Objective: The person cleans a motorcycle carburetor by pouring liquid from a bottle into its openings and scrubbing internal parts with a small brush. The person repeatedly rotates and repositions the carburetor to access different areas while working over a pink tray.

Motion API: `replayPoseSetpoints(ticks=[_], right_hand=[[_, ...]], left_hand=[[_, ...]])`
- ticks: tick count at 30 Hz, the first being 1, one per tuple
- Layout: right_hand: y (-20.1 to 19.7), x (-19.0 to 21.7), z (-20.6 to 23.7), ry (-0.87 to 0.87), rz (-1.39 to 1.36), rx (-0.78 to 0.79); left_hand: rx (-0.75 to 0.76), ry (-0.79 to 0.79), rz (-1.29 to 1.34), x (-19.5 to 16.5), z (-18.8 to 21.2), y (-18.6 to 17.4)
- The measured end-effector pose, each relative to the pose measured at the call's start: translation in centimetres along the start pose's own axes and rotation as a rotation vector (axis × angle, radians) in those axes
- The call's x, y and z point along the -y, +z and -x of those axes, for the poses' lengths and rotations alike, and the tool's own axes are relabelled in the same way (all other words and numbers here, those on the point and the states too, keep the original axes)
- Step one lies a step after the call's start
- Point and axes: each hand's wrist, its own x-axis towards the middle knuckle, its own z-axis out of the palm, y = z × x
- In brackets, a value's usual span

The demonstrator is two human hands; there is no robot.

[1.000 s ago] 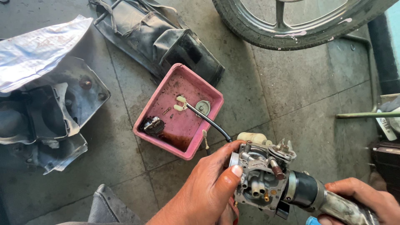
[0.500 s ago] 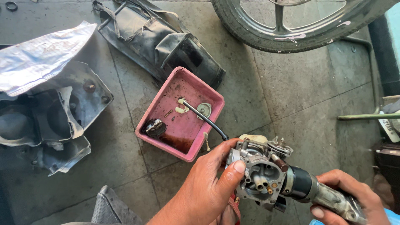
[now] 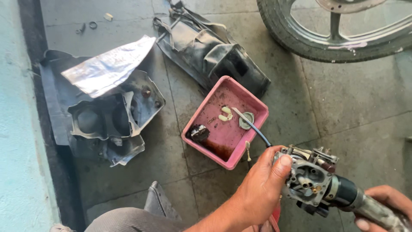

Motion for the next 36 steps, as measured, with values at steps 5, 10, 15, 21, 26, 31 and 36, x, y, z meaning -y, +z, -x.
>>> replayPoseSetpoints(ticks=[5, 10, 15, 21, 26, 31, 36], right_hand=[[0.8, 0.7, -0.2, 0.004, 0.041, -0.003], [-0.8, 0.3, -2.1, 0.107, -0.170, 0.204], [0.8, 0.3, -4.9, 0.467, 0.247, 0.384], [12.6, 8.4, -4.6, -0.528, 0.138, 0.557], [25.0, 17.8, -10.7, -0.477, 0.250, 0.085], [27.0, 23.8, -17.0, -0.503, 0.103, -0.354], [27.3, 27.0, -20.1, -0.652, 0.284, -0.473]], left_hand=[[-0.072, -0.094, 0.214, -0.2, -0.9, 0.3], [-0.119, -0.147, 0.312, 0.0, -1.4, 0.3], [-0.165, -0.128, 0.322, 0.5, -2.3, 0.3], [-0.228, -0.069, 0.246, 1.6, -2.6, 1.4], [-0.146, -0.156, 0.458, 1.8, -2.8, 1.7], [-0.128, -0.131, 0.570, 1.5, -3.0, 1.3], [-0.155, -0.079, 0.644, 1.8, -3.7, 1.7]])
